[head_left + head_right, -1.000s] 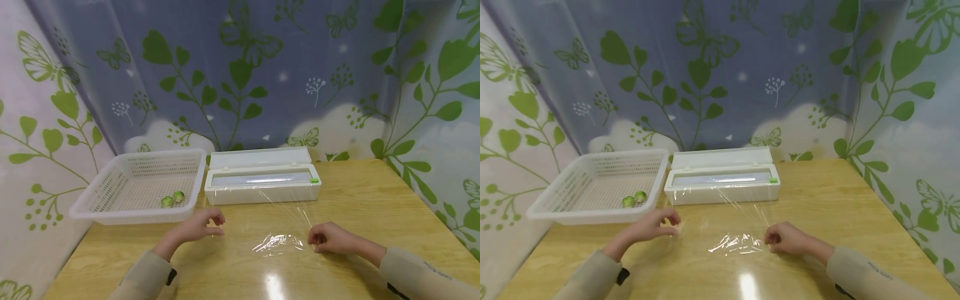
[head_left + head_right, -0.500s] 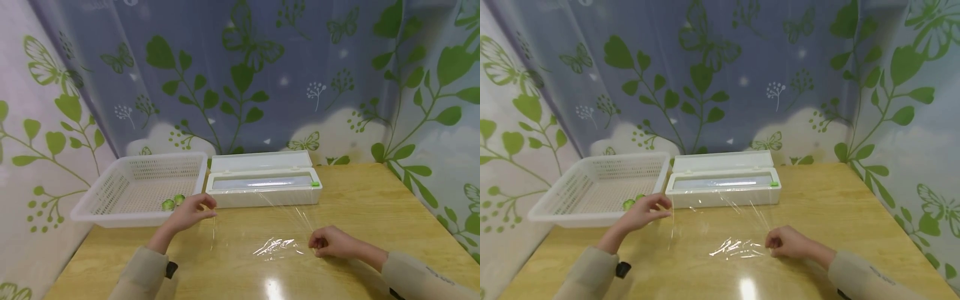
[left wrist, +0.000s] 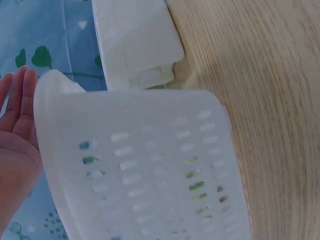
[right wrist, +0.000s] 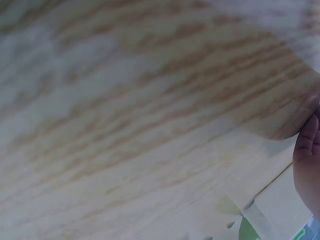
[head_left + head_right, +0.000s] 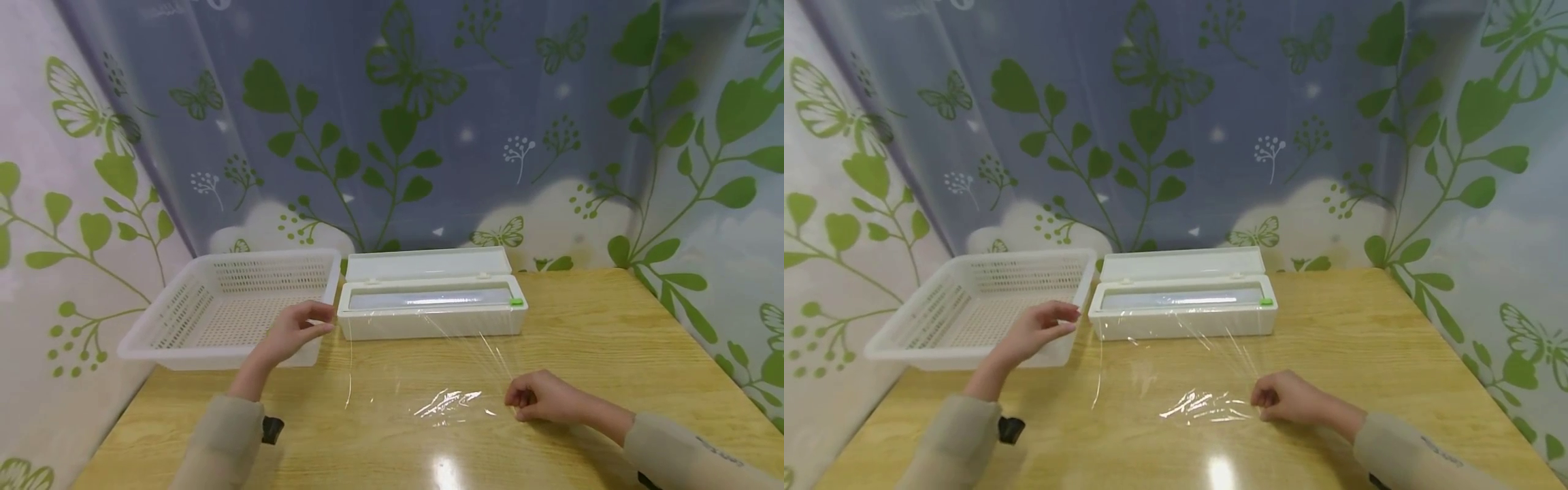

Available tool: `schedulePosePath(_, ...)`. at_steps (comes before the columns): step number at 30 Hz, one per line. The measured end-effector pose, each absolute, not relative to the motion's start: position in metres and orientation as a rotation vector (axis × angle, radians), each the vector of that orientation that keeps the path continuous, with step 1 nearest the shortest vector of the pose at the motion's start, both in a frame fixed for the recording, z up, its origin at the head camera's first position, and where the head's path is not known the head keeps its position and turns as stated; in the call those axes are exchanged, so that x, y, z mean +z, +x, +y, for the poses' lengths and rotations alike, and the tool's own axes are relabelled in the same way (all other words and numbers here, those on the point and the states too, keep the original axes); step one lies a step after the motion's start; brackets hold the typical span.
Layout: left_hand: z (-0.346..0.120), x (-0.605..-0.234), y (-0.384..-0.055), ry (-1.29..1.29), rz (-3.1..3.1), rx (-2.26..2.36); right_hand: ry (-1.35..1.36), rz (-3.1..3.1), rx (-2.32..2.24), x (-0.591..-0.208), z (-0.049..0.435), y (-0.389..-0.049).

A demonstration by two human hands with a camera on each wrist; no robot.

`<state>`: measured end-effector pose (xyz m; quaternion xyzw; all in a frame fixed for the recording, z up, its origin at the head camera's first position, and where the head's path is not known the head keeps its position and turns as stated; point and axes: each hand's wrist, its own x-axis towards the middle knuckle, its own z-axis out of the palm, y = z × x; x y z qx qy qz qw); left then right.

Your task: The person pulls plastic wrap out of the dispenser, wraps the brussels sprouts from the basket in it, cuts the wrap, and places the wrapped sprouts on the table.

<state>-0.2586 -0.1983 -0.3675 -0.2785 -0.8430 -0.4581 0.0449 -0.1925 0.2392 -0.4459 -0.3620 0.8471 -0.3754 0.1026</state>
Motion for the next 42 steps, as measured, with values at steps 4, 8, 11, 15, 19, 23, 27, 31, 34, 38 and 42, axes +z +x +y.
schedulePosePath(4,-0.21,-0.369,-0.263,-0.772,-2.587,-1.391,-1.071,2.504,-1.103,-0.447,0.239,-0.194)
schedulePosePath(8,-0.222,-0.368,-0.265,-0.682,-2.588,-1.405,-1.054,2.502,-1.096,-0.448,0.24,-0.195)
schedulePosePath(11,-0.233,-0.369,-0.267,-0.616,-2.586,-1.432,-1.064,2.496,-1.098,-0.45,0.24,-0.196)
schedulePosePath(15,-0.249,-0.371,-0.269,-0.542,-2.599,-1.424,-1.083,2.493,-1.105,-0.451,0.24,-0.196)
schedulePosePath(19,-0.262,-0.373,-0.272,-0.492,-2.629,-1.369,-1.111,2.501,-1.108,-0.45,0.24,-0.195)
schedulePosePath(23,-0.273,-0.374,-0.275,-0.469,-2.658,-1.341,-1.125,2.502,-1.113,-0.449,0.242,-0.195)
schedulePosePath(27,-0.281,-0.372,-0.277,-0.449,-2.681,-1.34,-1.088,2.509,-1.092,-0.448,0.243,-0.197)
schedulePosePath(31,-0.287,-0.371,-0.282,-0.435,-2.712,-1.325,-1.059,2.506,-1.082,-0.447,0.242,-0.198)
schedulePosePath(34,-0.289,-0.371,-0.286,-0.421,-2.738,-1.298,-1.066,2.493,-1.09,-0.448,0.242,-0.198)
schedulePosePath(38,-0.29,-0.372,-0.292,-0.385,-2.783,-1.242,-1.088,2.488,-1.102,-0.45,0.242,-0.197)
schedulePosePath(42,-0.291,-0.373,-0.299,-0.353,-2.83,-1.211,-1.121,2.493,-1.107,-0.45,0.241,-0.197)
